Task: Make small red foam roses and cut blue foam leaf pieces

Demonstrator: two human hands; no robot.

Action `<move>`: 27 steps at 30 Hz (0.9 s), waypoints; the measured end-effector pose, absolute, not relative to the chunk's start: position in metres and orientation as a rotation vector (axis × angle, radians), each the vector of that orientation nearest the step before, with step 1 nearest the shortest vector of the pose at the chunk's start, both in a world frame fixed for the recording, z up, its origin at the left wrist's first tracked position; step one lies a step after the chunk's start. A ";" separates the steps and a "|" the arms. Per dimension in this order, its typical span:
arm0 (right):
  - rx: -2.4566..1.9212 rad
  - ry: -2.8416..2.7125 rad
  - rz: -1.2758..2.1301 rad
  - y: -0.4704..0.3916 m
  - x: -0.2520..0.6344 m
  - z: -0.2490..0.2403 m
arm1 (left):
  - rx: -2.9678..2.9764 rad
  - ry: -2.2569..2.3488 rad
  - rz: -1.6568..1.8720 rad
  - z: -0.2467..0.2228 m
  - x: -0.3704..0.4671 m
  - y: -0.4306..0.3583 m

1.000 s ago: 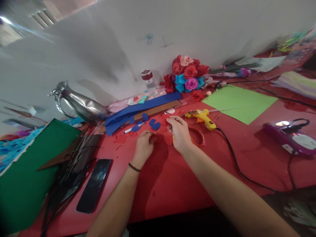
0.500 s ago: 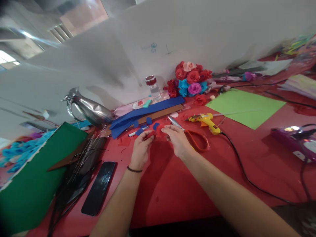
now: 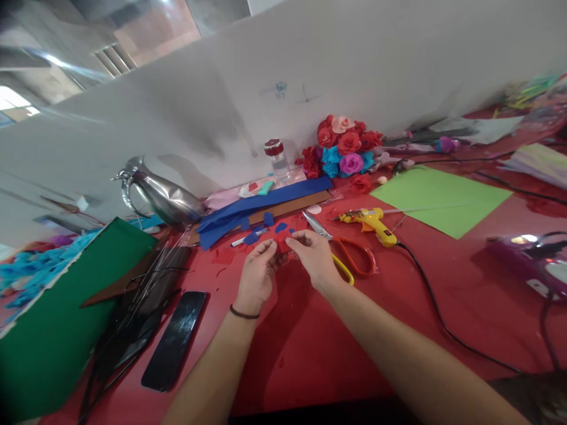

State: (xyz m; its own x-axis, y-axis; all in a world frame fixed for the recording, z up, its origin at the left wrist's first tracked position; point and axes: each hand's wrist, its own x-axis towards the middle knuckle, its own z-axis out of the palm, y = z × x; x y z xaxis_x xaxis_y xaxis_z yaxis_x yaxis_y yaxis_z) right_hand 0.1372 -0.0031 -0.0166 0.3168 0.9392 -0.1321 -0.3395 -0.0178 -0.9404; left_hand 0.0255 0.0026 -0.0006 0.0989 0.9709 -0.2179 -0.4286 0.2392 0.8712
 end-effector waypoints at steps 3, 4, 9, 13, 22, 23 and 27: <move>-1.193 -0.784 1.061 -0.004 0.136 -0.018 | 0.770 0.963 1.199 0.000 0.027 0.001; -1.210 -0.833 1.037 -0.004 0.136 -0.018 | 0.802 0.975 1.195 -0.001 0.027 0.001; -1.370 -1.212 0.890 -0.002 0.156 -0.013 | 0.832 1.012 1.172 -0.004 0.023 0.006; -1.722 -1.769 0.590 0.000 0.181 -0.013 | 0.727 1.042 1.229 -0.005 0.015 0.014; -1.653 -1.826 0.754 0.004 0.182 -0.017 | 0.576 1.065 1.236 -0.008 0.010 0.021; -1.576 -1.716 0.834 0.005 0.181 -0.015 | 0.591 1.055 1.217 -0.008 0.012 0.019; -1.353 -1.347 1.079 0.005 0.174 -0.010 | 0.659 1.007 1.110 -0.006 0.019 0.011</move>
